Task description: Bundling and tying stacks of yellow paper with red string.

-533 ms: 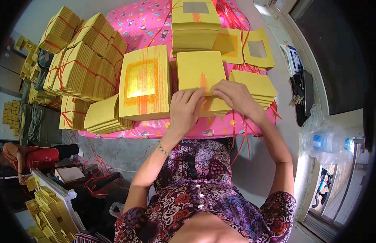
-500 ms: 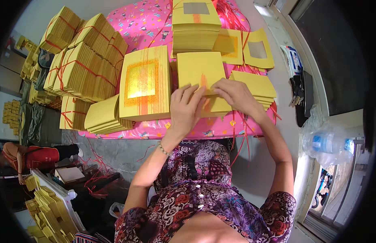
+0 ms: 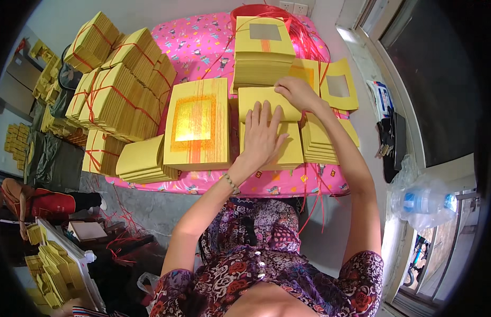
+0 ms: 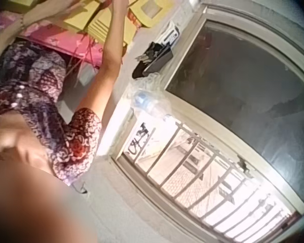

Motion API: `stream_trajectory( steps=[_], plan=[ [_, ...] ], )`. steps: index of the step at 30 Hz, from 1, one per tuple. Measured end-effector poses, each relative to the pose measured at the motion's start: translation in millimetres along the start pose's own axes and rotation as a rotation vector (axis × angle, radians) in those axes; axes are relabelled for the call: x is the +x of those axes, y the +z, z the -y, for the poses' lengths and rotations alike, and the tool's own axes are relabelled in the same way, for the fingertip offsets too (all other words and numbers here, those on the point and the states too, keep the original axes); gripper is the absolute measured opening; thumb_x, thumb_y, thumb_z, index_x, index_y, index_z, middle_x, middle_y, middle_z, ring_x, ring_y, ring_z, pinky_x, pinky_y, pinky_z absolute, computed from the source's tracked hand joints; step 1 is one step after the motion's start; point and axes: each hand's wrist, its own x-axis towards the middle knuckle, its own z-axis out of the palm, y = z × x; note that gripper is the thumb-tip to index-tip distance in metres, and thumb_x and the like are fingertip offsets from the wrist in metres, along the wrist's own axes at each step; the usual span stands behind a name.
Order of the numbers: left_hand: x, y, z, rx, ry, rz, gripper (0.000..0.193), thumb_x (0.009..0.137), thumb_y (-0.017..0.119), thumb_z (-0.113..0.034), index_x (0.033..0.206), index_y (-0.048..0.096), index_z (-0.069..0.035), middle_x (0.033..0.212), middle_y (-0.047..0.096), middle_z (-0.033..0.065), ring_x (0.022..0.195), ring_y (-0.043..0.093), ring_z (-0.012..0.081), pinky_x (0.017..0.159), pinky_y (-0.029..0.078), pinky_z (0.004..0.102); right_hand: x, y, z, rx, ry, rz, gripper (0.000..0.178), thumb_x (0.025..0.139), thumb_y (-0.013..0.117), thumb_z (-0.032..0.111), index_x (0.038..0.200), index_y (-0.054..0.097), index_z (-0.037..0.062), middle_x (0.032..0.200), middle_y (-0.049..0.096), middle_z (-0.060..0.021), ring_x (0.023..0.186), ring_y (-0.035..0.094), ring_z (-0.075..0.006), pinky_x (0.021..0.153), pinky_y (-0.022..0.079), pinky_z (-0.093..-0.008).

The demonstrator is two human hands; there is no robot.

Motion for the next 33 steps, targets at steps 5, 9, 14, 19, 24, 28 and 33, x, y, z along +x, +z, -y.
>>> stream_trajectory(
  steps=[5, 9, 14, 19, 24, 28, 33],
  plan=[
    [7.8, 22.9, 11.7, 0.005, -0.035, 0.027, 0.069, 0.086, 0.062, -0.039, 0.139, 0.038, -0.002, 0.138, 0.036, 0.0281, 0.131, 0.031, 0.0463, 0.108, 0.024, 0.0563, 14.4, 18.1, -16.5, -0.080, 0.040, 0.020, 0.028, 0.092, 0.051, 0.026, 0.095, 0.067, 0.0037, 0.096, 0.065, -0.0179, 0.093, 0.061, -0.0366, 0.082, 0.048, -0.0467],
    [8.2, 29.6, 15.7, -0.025, -0.056, 0.063, 0.070, 0.087, 0.059, -0.042, 0.139, 0.038, 0.000, 0.140, 0.034, 0.0301, 0.133, 0.028, 0.0465, 0.110, 0.020, 0.0560, 20.8, 23.7, -9.0, -0.131, 0.068, 0.004, 0.026, 0.091, 0.052, 0.024, 0.095, 0.067, 0.0038, 0.094, 0.066, -0.0174, 0.093, 0.061, -0.0364, 0.081, 0.048, -0.0466],
    [10.2, 30.1, 13.6, -0.023, -0.061, 0.057, 0.067, 0.089, 0.057, -0.042, 0.139, 0.039, -0.002, 0.140, 0.036, 0.0293, 0.132, 0.030, 0.0464, 0.110, 0.021, 0.0563, 37.8, 28.0, 0.0, -0.135, 0.128, 0.145, 0.024, 0.093, 0.051, 0.023, 0.104, 0.066, 0.0070, 0.102, 0.066, -0.0145, 0.100, 0.060, -0.0344, 0.086, 0.048, -0.0441],
    [10.6, 37.2, 16.6, -0.004, -0.084, 0.019, 0.064, 0.090, 0.055, -0.042, 0.139, 0.040, -0.003, 0.139, 0.037, 0.0287, 0.131, 0.031, 0.0464, 0.109, 0.023, 0.0568, 47.7, 43.5, 1.5, -0.088, 0.127, 0.215, 0.025, 0.094, 0.049, 0.024, 0.109, 0.065, 0.0099, 0.110, 0.066, -0.0142, 0.105, 0.060, -0.0347, 0.090, 0.047, -0.0443],
    [13.3, 33.2, 14.2, -0.020, -0.102, 0.041, 0.066, 0.089, 0.056, -0.045, 0.138, 0.041, -0.003, 0.137, 0.039, 0.0282, 0.127, 0.035, 0.0455, 0.109, 0.021, 0.0567, 49.3, 46.7, -2.9, -0.074, 0.130, 0.215, 0.028, 0.093, 0.047, 0.024, 0.110, 0.065, 0.0091, 0.110, 0.065, -0.0171, 0.104, 0.060, -0.0364, 0.089, 0.047, -0.0471],
    [12.0, 22.8, 10.2, 0.009, -0.112, 0.087, 0.068, 0.089, 0.057, -0.046, 0.139, 0.040, -0.003, 0.136, 0.039, 0.0276, 0.125, 0.037, 0.0451, 0.108, 0.022, 0.0563, 48.8, 45.5, -0.2, -0.057, 0.142, 0.219, 0.028, 0.093, 0.048, 0.024, 0.110, 0.065, 0.0086, 0.110, 0.065, -0.0172, 0.105, 0.060, -0.0362, 0.090, 0.046, -0.0463],
    [4.7, 15.9, 9.2, -0.036, -0.068, 0.070, 0.073, 0.087, 0.056, -0.050, 0.140, 0.038, -0.003, 0.137, 0.038, 0.0281, 0.125, 0.037, 0.0457, 0.105, 0.027, 0.0557, 48.3, 42.0, 2.2, -0.021, 0.169, 0.226, 0.029, 0.093, 0.048, 0.023, 0.109, 0.066, 0.0066, 0.111, 0.065, -0.0176, 0.106, 0.059, -0.0364, 0.092, 0.045, -0.0455]
  ],
)
